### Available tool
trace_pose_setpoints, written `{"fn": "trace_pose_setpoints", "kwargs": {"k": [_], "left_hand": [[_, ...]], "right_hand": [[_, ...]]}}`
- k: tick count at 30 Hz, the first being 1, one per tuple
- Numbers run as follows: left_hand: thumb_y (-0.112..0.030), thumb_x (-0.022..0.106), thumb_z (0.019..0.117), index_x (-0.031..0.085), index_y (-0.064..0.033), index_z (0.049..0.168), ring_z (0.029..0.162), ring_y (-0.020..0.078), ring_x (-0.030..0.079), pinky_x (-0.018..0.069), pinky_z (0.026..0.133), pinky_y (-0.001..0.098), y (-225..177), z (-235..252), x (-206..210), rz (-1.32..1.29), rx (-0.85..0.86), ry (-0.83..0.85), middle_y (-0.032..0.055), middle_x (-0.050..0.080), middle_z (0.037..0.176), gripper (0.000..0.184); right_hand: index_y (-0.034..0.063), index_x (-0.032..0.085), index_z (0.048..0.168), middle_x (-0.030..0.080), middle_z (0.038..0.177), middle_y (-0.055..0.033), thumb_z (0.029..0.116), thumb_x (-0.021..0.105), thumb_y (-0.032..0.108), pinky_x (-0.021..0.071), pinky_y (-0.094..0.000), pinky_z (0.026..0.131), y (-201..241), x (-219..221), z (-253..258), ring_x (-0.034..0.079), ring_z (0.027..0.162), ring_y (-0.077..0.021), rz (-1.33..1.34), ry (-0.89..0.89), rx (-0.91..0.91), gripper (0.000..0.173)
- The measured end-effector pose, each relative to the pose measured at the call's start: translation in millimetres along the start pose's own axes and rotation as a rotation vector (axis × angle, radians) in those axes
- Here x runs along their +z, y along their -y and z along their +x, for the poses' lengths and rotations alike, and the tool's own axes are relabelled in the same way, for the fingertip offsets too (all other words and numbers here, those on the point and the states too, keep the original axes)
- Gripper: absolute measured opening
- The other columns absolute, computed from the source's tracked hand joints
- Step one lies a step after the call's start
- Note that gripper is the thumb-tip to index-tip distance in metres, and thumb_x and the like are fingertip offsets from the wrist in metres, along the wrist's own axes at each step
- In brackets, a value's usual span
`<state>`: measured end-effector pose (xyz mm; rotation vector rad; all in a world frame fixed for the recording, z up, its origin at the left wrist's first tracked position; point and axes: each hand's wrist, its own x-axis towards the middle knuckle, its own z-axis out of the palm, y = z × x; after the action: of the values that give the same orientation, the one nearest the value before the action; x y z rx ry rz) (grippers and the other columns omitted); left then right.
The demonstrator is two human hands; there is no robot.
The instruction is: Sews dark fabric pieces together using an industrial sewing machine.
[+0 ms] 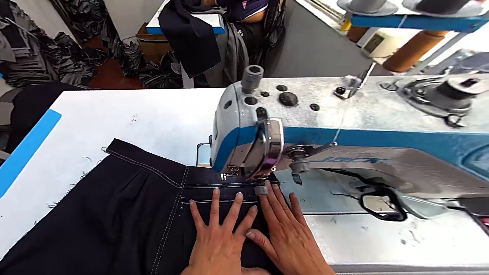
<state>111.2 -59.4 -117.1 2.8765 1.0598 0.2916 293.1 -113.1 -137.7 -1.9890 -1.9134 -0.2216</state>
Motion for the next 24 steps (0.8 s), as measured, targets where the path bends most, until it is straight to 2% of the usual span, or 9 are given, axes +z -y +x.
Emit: {"fn": "trace_pose_setpoints", "kwargs": {"k": [6,11,15,24], "left_hand": [[-0.102,0.033,0.0659,0.043,-0.0339,0.157,0.148,0.0576,0.025,0.0141,0.097,0.0917,1.3,1.1,2.1,0.023,0.010,-0.019,0.0071,0.039,0.164,0.114],[-0.103,0.032,0.0656,0.043,-0.0343,0.156,0.147,0.0590,0.026,0.0137,0.096,0.0918,-0.1,2.2,3.1,0.025,0.017,-0.034,0.0094,0.039,0.163,0.114],[-0.103,0.032,0.0655,0.042,-0.0347,0.157,0.147,0.0590,0.025,0.0143,0.096,0.0917,-1.5,3.3,1.8,0.028,0.007,-0.020,0.0097,0.038,0.164,0.115],[-0.101,0.031,0.0678,0.040,-0.0334,0.158,0.146,0.0609,0.026,0.0148,0.096,0.0920,-12.1,10.4,-1.6,0.057,-0.007,0.030,0.0128,0.035,0.165,0.114]], "right_hand": [[0.0026,0.050,0.151,0.046,0.159,-0.0114,0.0922,0.005,0.083,0.0235,-0.0622,0.122,-2.4,-0.5,0.1,0.041,0.149,-0.0286,-0.061,0.013,-0.034,0.109],[0.0081,0.056,0.148,0.052,0.156,-0.0046,0.0939,0.008,0.082,0.0275,-0.0582,0.122,-14.7,-9.3,4.9,0.046,0.146,-0.0215,-0.007,0.023,-0.057,0.103],[0.0049,0.049,0.152,0.047,0.159,-0.0085,0.0922,0.007,0.083,0.0249,-0.0597,0.123,-20.2,-1.5,2.8,0.040,0.150,-0.0253,-0.024,0.014,-0.058,0.107],[0.0036,0.049,0.152,0.047,0.159,-0.0088,0.0928,0.006,0.083,0.0236,-0.0629,0.122,-18.9,1.4,1.9,0.040,0.150,-0.0254,-0.032,-0.008,-0.065,0.107]]}}
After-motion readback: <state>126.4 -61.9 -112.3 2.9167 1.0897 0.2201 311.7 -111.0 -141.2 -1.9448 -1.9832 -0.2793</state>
